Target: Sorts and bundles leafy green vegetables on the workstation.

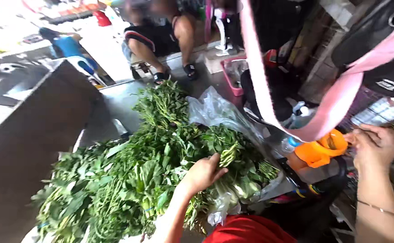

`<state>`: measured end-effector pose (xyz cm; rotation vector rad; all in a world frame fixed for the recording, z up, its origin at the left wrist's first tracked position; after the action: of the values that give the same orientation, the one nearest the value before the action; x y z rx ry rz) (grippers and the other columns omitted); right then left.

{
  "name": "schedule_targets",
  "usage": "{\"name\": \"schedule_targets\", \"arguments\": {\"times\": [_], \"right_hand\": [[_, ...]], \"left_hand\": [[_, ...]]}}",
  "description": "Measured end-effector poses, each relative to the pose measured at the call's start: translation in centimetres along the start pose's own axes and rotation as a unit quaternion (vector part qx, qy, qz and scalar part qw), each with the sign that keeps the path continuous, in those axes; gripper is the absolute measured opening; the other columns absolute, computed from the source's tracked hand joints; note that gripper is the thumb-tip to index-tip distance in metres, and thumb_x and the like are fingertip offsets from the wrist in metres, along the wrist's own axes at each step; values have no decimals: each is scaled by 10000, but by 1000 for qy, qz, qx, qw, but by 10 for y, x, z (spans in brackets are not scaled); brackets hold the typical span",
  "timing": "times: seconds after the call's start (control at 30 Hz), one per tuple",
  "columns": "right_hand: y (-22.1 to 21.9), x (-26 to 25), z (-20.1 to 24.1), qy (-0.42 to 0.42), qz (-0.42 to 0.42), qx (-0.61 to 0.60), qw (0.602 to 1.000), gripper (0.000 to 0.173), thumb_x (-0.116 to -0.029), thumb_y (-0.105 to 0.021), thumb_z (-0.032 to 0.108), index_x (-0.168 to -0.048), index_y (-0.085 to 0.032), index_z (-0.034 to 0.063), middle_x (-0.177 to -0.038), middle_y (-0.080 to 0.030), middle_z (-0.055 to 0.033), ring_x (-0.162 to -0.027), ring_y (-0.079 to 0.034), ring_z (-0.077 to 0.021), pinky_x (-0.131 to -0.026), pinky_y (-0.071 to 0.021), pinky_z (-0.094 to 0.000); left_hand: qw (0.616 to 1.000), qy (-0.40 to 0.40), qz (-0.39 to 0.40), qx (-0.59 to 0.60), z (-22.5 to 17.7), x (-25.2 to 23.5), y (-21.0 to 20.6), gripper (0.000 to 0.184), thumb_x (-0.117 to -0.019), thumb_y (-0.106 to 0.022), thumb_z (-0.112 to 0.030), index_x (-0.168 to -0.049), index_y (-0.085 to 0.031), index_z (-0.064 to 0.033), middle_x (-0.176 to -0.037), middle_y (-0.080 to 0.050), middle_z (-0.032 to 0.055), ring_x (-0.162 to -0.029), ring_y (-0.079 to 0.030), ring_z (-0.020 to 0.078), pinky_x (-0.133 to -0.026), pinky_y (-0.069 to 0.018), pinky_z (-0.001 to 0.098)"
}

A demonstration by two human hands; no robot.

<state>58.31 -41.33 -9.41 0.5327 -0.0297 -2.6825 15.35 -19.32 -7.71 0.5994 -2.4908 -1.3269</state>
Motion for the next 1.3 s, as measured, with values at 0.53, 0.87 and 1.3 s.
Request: {"name": "schedule_targets", "arguments": {"times": [0.53, 0.87, 1.3], "right_hand": [[-294, 143, 122, -25, 500, -187, 845, 456, -804, -780, 249, -1174, -611, 43, -1208, -668, -53, -1067, -675, -140, -757, -600, -285], [-323, 206, 82, -228, 467, -331, 788, 568, -683, -892, 243, -1123, -569, 89, -1009, -706, -12, -851, -688, -106, -706, -594, -291], [-329, 223, 95, -182, 491, -201, 828, 316, -864, -714, 31, -1152, -600, -32, -966, -710, -42, -888, -693, -104, -811, -591, -288]], "left_hand": [[994, 88, 55, -24, 4, 3, 4, 411, -1067, -525, -310, -1267, -548, 49, -1053, -659, 281, -1038, -666, 446, -922, -508, 598], [998, 54, -16, -25, -2, 5, 8, 455, -1063, -532, -280, -1384, -518, 42, -1113, -676, 282, -1094, -667, 436, -987, -494, 574], [994, 103, -43, 10, 12, 16, 29, 358, -1021, -589, -204, -1254, -562, 65, -1080, -660, 275, -1048, -669, 419, -926, -521, 561]]}}
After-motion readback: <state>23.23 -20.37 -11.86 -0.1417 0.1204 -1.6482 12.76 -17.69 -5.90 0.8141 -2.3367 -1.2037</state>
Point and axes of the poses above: each hand's wrist, its own x-axis away from the middle knuckle, its own y-axis out of the back of the hand, z = x × y, the point moved 10 cm from there along -x, towards the middle knuckle
